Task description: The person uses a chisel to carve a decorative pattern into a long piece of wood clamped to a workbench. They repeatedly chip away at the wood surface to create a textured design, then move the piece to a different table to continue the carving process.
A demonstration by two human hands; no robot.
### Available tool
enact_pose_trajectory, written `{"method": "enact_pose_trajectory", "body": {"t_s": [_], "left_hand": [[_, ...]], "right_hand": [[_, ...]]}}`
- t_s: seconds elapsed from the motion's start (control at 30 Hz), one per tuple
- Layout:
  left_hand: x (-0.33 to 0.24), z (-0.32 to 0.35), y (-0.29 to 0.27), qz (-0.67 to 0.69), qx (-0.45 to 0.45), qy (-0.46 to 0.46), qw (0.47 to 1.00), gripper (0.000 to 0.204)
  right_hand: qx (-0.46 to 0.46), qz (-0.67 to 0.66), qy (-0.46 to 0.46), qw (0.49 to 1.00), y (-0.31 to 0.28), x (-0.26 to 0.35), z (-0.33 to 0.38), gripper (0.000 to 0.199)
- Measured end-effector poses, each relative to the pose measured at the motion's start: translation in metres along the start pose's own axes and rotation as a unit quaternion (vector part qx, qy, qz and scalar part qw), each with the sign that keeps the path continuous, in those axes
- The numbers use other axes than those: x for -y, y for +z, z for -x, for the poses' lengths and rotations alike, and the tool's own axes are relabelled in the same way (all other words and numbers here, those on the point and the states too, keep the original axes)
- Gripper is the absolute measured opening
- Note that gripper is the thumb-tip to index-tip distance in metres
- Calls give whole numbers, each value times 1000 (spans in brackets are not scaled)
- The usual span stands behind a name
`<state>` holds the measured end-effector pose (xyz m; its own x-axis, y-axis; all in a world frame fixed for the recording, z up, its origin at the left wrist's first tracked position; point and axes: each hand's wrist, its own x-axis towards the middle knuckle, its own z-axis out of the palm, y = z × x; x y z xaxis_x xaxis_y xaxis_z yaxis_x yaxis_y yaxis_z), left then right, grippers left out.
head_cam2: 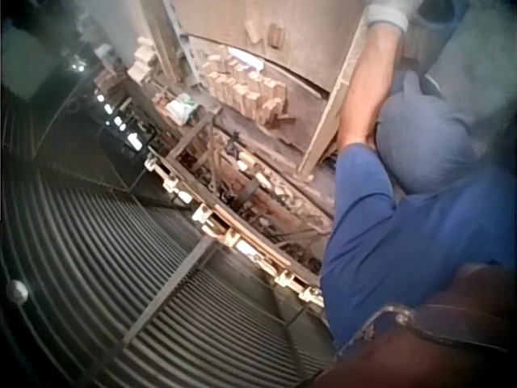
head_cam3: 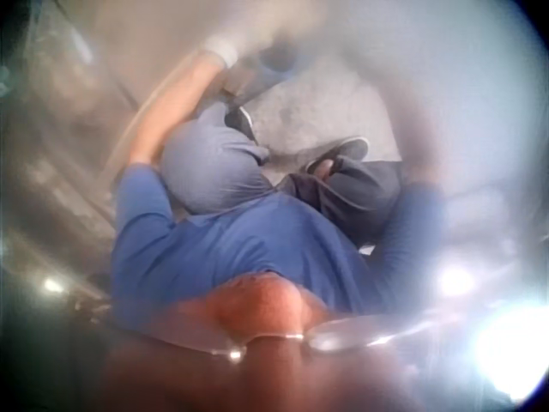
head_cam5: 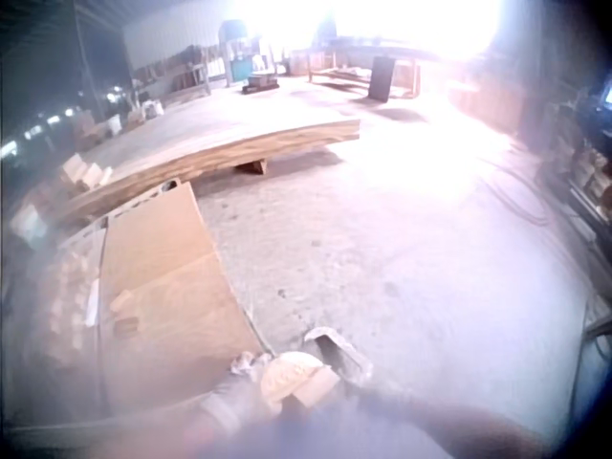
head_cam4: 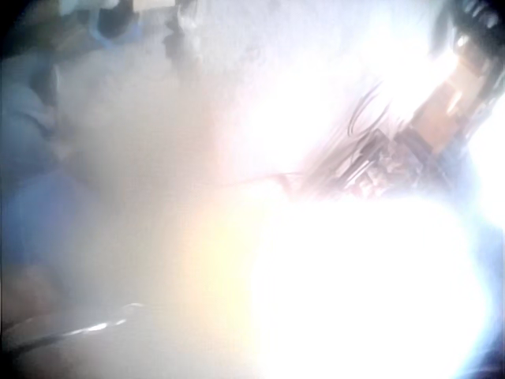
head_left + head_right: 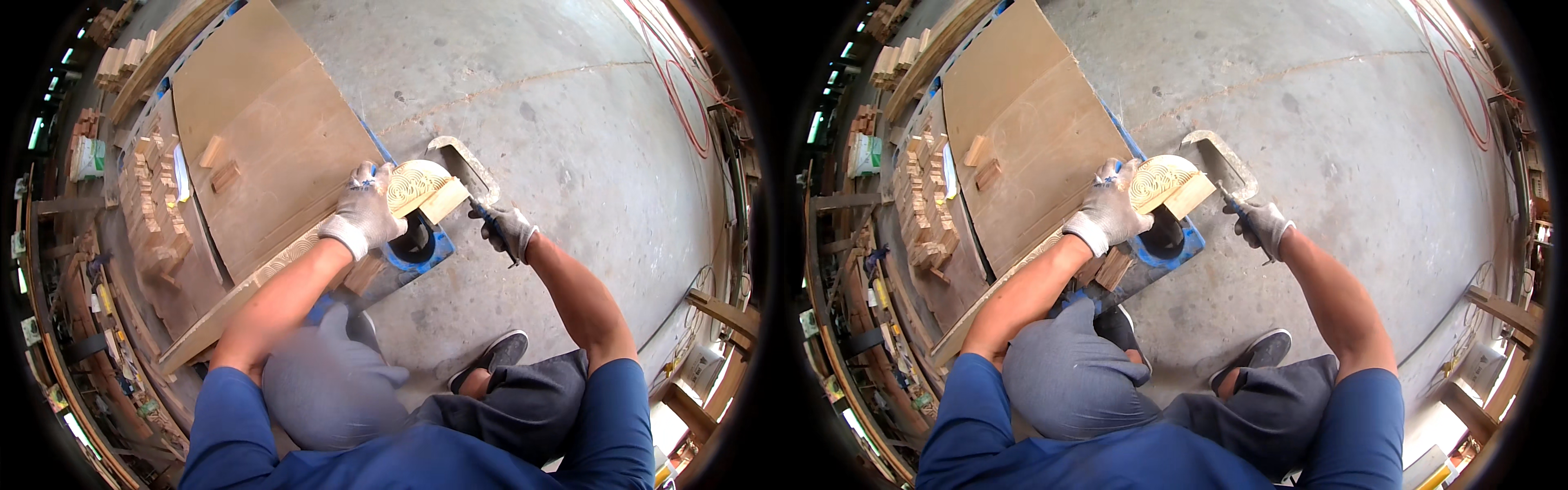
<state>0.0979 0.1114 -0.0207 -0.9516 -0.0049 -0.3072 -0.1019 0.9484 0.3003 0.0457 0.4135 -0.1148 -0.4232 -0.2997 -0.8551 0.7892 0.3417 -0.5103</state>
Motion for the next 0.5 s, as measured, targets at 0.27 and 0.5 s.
{"method": "enact_pose_trajectory", "body": {"t_s": [0.27,0.5], "left_hand": [[-2,-3,14,-35,-39,28,998,95],[-12,-10,10,-64,-42,37,996,94]], "right_hand": [[-99,-33,-107,989,-14,34,71,39],[-200,77,-321,923,11,24,138,34]]}}
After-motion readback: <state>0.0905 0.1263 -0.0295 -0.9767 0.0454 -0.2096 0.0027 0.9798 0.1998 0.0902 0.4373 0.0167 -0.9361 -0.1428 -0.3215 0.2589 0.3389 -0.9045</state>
